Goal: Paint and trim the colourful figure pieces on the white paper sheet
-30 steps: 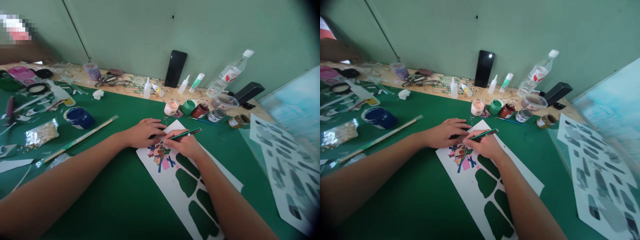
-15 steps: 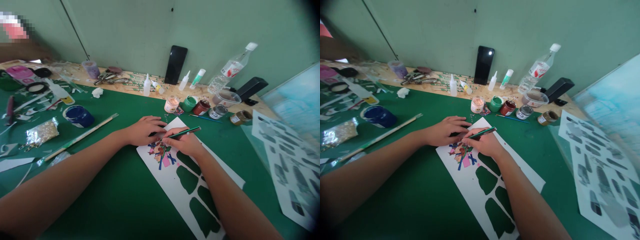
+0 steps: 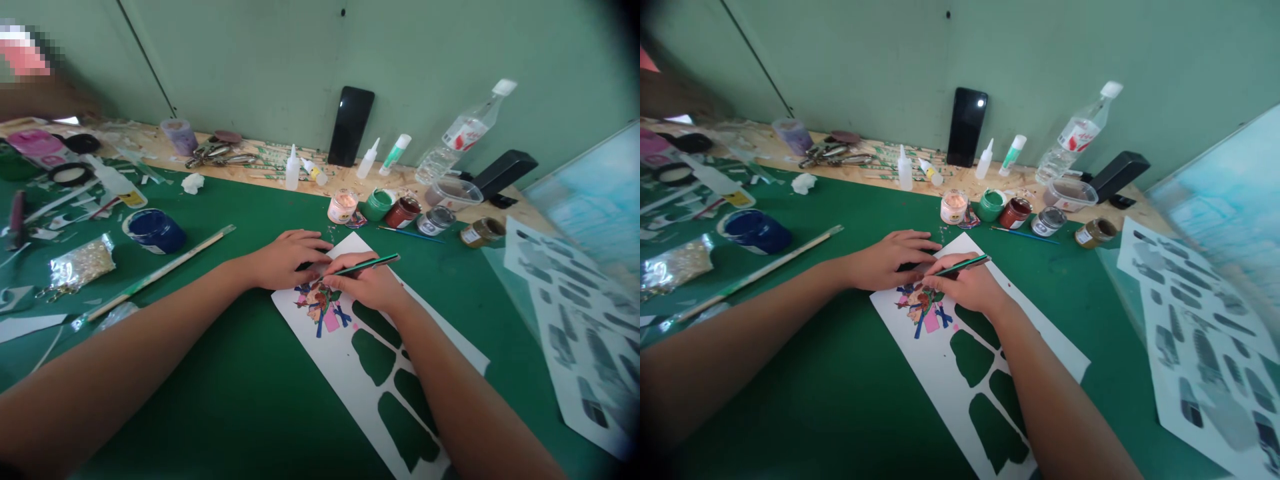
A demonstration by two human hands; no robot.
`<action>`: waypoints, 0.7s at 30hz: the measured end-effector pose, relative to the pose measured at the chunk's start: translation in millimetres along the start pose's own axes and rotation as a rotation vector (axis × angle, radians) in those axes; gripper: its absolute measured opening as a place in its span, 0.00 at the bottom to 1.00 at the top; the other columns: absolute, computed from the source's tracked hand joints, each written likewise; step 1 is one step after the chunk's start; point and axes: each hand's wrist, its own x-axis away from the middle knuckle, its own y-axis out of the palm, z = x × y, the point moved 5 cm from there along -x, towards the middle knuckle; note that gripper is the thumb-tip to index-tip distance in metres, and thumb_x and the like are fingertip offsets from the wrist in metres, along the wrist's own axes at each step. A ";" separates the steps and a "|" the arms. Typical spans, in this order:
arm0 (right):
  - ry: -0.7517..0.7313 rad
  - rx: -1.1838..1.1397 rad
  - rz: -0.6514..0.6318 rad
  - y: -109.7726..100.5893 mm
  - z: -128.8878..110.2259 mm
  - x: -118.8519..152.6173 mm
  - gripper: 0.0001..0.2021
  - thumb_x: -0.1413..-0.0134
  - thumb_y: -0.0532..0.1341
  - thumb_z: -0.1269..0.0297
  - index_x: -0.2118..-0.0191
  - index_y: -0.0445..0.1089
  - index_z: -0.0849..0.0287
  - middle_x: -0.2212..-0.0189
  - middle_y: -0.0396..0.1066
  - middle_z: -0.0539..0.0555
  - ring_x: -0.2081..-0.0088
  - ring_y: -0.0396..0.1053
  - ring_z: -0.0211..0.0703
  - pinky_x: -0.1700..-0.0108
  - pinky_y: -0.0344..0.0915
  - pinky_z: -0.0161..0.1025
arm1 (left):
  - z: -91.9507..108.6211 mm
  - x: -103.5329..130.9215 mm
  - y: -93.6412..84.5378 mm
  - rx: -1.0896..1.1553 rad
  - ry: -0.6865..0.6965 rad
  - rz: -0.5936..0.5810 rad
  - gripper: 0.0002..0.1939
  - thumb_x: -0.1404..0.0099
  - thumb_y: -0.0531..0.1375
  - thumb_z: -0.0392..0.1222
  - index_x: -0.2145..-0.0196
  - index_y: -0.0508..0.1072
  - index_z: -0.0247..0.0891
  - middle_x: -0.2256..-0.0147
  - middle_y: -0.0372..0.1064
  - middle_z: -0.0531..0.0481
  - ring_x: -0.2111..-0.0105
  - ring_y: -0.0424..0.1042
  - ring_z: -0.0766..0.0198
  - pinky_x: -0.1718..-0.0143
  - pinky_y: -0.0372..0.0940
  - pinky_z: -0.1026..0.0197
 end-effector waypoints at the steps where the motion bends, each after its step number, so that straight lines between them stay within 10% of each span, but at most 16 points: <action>1: -0.005 0.002 -0.001 -0.1 -0.4 -0.1 0.03 0.44 0.67 0.66 0.67 0.79 0.56 0.68 0.79 0.51 0.64 0.74 0.43 0.60 0.68 0.40 | -0.2 -0.1 0.3 0.000 -0.001 -0.002 0.19 0.30 0.57 0.43 0.43 0.73 0.49 0.33 0.58 0.52 0.31 0.50 0.45 0.34 0.49 0.37; 21: -0.012 -0.003 0.002 -1.0 -4.8 0.3 0.05 0.44 0.65 0.66 0.68 0.78 0.57 0.69 0.78 0.51 0.65 0.74 0.44 0.60 0.67 0.40 | 2.5 -0.9 -1.7 0.006 -0.005 -0.015 0.18 0.29 0.55 0.43 0.44 0.74 0.50 0.33 0.58 0.52 0.31 0.50 0.45 0.33 0.49 0.37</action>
